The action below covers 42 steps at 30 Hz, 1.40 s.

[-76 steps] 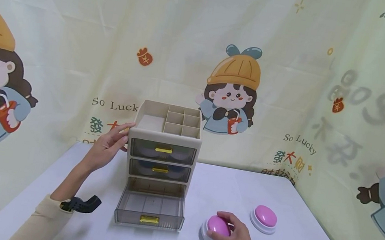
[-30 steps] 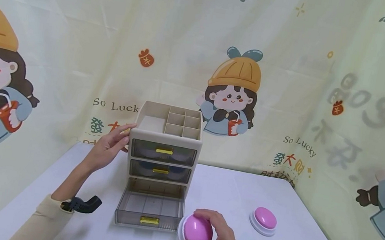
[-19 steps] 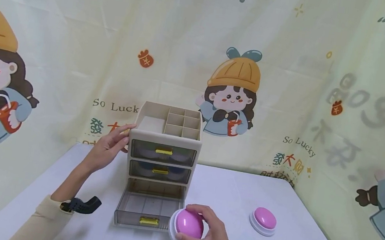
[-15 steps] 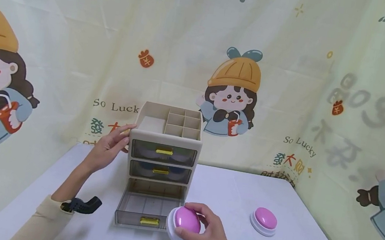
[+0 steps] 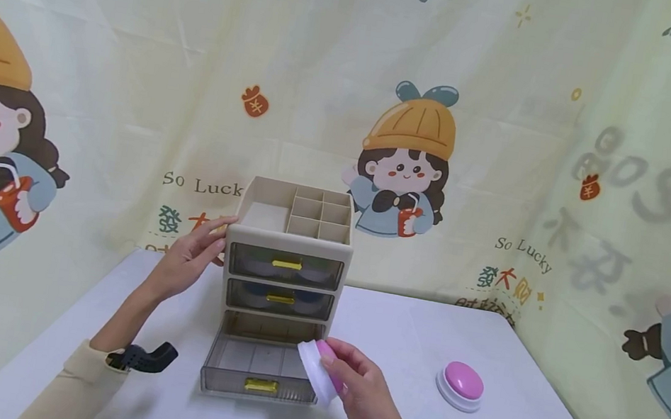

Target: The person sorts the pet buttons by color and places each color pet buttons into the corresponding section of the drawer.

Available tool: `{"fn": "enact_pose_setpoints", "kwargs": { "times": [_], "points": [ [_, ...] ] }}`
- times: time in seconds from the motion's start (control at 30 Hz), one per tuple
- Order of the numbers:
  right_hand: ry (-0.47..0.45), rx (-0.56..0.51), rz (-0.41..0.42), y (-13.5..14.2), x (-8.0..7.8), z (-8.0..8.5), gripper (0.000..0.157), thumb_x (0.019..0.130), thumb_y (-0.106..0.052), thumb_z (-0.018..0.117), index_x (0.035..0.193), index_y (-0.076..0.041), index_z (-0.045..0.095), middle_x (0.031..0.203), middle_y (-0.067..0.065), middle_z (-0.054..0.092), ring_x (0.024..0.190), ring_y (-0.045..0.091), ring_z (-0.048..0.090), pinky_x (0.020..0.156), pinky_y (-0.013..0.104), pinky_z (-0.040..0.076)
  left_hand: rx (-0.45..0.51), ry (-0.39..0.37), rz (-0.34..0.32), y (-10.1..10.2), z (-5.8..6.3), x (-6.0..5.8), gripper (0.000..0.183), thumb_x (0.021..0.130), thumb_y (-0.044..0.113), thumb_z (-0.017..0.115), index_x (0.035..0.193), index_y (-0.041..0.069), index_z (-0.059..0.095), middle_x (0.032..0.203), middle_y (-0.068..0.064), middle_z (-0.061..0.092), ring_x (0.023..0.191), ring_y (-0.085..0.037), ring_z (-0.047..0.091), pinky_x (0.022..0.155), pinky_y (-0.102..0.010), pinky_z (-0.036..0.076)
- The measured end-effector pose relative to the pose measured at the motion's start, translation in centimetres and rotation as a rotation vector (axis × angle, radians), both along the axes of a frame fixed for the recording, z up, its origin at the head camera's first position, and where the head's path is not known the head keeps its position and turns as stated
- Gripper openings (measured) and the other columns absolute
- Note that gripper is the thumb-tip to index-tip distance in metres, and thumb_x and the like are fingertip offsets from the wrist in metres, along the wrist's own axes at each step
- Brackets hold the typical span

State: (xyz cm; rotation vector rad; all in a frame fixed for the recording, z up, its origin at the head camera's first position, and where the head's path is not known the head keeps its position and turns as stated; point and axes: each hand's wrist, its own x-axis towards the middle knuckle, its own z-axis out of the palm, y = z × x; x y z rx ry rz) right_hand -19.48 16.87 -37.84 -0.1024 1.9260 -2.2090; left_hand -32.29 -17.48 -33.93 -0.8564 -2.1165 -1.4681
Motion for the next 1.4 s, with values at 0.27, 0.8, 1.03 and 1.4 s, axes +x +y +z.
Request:
{"fn": "enact_pose_setpoints", "kwargs": {
  "times": [0.27,0.8,1.03,1.4],
  "points": [
    [0.046,-0.037,0.043,-0.9,-0.4,0.4,0.039,0.102,-0.022,0.061,0.137,-0.003,0.056,0.123,0.002,0.064,0.113,0.019,0.057,0.095,0.029,0.050,-0.002,0.002,0.003,0.1,0.1,0.1,0.047,0.108,0.014,0.051,0.153,0.028,0.048,0.150,-0.009,0.056,0.119,-0.028,0.065,0.080,-0.026,0.058],
    [-0.023,-0.055,0.098,-3.8,-2.1,1.0,0.040,0.101,-0.027,0.065,0.135,-0.005,0.060,0.123,0.005,0.060,0.109,0.019,0.055,0.086,0.027,0.049,0.005,-0.001,-0.013,0.0,0.1,-0.1,0.046,0.108,0.013,0.051,0.152,0.024,0.049,0.150,-0.011,0.055,0.116,-0.026,0.065,0.079,-0.026,0.058],
    [-0.034,-0.056,0.116,-4.6,-2.8,1.0,0.038,0.100,-0.028,0.065,0.131,-0.007,0.064,0.117,0.005,0.062,0.104,0.019,0.056,0.081,0.027,0.049,0.001,-0.013,-0.006,0.1,0.2,0.0,0.046,0.108,0.014,0.052,0.152,0.027,0.049,0.151,-0.010,0.054,0.115,-0.026,0.066,0.080,-0.026,0.059],
    [-0.079,-0.062,0.148,-6.6,-4.2,1.1,0.047,0.099,-0.031,0.066,0.135,-0.001,0.062,0.115,0.006,0.065,0.101,0.017,0.058,0.083,0.028,0.051,0.001,-0.016,-0.007,0.0,0.2,0.1,0.047,0.108,0.014,0.051,0.153,0.027,0.049,0.150,-0.010,0.055,0.117,-0.027,0.066,0.080,-0.026,0.058]
  ]
}}
